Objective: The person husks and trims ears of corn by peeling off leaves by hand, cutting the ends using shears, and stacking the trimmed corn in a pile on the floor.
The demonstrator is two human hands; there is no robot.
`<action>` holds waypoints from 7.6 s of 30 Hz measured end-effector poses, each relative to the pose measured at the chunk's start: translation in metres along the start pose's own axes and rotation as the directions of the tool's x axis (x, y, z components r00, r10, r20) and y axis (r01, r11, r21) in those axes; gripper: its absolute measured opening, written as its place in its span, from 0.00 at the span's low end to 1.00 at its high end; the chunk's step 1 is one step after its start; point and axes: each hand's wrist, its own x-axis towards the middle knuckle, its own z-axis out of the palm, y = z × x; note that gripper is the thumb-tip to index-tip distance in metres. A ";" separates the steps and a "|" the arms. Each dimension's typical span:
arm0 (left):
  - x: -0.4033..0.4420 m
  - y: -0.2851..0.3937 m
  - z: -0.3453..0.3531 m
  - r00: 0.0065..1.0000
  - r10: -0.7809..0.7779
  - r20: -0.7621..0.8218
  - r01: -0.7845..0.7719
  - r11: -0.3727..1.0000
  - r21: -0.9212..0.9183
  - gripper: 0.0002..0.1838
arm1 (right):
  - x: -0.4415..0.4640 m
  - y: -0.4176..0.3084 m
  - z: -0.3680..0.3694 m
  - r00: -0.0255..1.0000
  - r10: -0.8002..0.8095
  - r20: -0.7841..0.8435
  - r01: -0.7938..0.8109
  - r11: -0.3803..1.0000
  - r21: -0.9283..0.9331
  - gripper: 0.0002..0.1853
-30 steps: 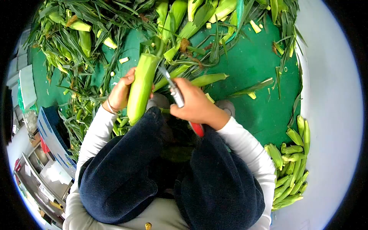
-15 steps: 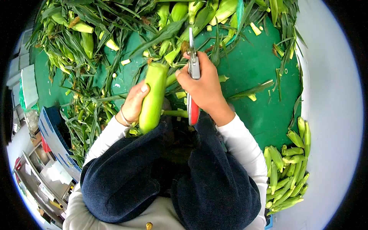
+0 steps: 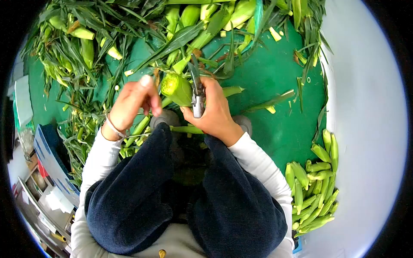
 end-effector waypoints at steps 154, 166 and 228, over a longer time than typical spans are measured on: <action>-0.069 -0.048 -0.069 0.995 -0.006 0.099 -0.050 0.836 0.547 0.33 | -0.013 -0.009 0.000 0.885 0.248 0.394 -0.334 0.928 0.166 0.20; -0.032 -0.020 -0.039 0.728 0.683 0.067 -0.270 0.195 0.943 0.35 | 0.022 -0.006 -0.014 0.736 0.185 0.651 -0.635 0.523 0.569 0.34; 0.020 -0.052 0.029 0.918 0.192 -0.347 -0.264 0.949 -0.174 0.21 | 0.000 -0.004 0.024 0.945 0.259 0.202 -0.325 0.822 0.467 0.37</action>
